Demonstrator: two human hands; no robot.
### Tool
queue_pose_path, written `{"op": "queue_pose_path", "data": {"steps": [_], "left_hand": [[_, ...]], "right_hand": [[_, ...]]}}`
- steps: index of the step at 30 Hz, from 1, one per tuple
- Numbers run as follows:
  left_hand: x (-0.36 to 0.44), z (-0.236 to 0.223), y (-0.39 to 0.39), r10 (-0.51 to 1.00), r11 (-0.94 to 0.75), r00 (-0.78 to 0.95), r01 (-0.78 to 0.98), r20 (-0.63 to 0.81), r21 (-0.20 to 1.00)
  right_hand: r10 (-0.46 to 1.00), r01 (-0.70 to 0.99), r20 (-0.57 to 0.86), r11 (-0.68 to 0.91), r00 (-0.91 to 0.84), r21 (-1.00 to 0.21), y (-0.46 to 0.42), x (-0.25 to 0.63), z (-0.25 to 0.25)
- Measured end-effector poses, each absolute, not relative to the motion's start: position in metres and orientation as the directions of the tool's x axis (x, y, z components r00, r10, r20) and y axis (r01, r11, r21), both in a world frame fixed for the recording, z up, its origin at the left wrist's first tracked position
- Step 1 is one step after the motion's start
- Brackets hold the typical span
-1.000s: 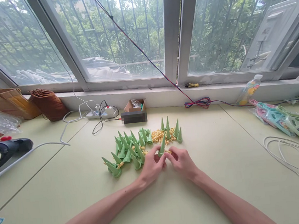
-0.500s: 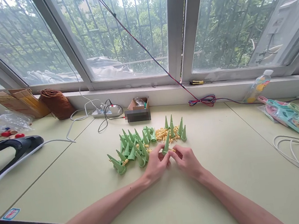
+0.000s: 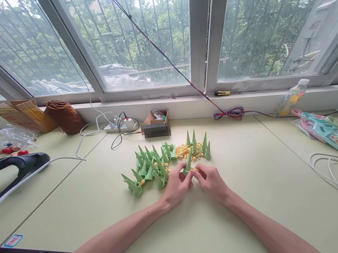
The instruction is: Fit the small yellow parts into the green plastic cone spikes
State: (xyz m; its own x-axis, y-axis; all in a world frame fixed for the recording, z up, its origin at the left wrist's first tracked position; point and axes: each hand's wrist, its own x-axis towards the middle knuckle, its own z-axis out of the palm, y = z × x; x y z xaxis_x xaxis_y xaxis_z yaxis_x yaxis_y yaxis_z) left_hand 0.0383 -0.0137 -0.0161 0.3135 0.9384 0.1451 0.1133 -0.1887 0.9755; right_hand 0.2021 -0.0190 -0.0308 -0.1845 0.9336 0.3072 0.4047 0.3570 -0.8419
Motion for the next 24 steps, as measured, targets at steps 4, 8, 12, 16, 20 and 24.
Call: {"op": "queue_pose_path", "data": {"steps": [4, 8, 12, 16, 20, 24], "left_hand": [[0.0377, -0.0166, -0.0147, 0.932, -0.213, 0.327, 0.142, 0.157, 0.967], [0.0375, -0.0171, -0.0161, 0.923, -0.251, 0.342, 0.179, 0.179, 0.951], [0.038, -0.0167, -0.0173, 0.914, -0.282, 0.351, 0.191, 0.203, 0.94], [0.0382, -0.0174, -0.0173, 0.91, -0.296, 0.353, 0.19, 0.216, 0.936], [0.0384, -0.0172, -0.0169, 0.912, -0.278, 0.353, 0.162, 0.208, 0.947], [0.0392, -0.0142, -0.0168, 0.924, -0.255, 0.331, 0.153, 0.193, 0.955]], "right_hand": [[0.933, 0.394, 0.304, 0.356, -0.191, -0.847, -0.0193, 0.2029, -0.0289], [0.928, 0.398, 0.326, 0.372, -0.181, -0.839, -0.0194, 0.2033, -0.0274], [0.93, 0.416, 0.332, 0.368, -0.16, -0.831, -0.0194, 0.2033, -0.0282], [0.936, 0.414, 0.32, 0.352, -0.147, -0.84, -0.0193, 0.2028, -0.0296], [0.946, 0.391, 0.295, 0.324, -0.133, -0.862, -0.0192, 0.2019, -0.0298], [0.95, 0.373, 0.285, 0.313, -0.131, -0.873, -0.0202, 0.2011, -0.0266]]}}
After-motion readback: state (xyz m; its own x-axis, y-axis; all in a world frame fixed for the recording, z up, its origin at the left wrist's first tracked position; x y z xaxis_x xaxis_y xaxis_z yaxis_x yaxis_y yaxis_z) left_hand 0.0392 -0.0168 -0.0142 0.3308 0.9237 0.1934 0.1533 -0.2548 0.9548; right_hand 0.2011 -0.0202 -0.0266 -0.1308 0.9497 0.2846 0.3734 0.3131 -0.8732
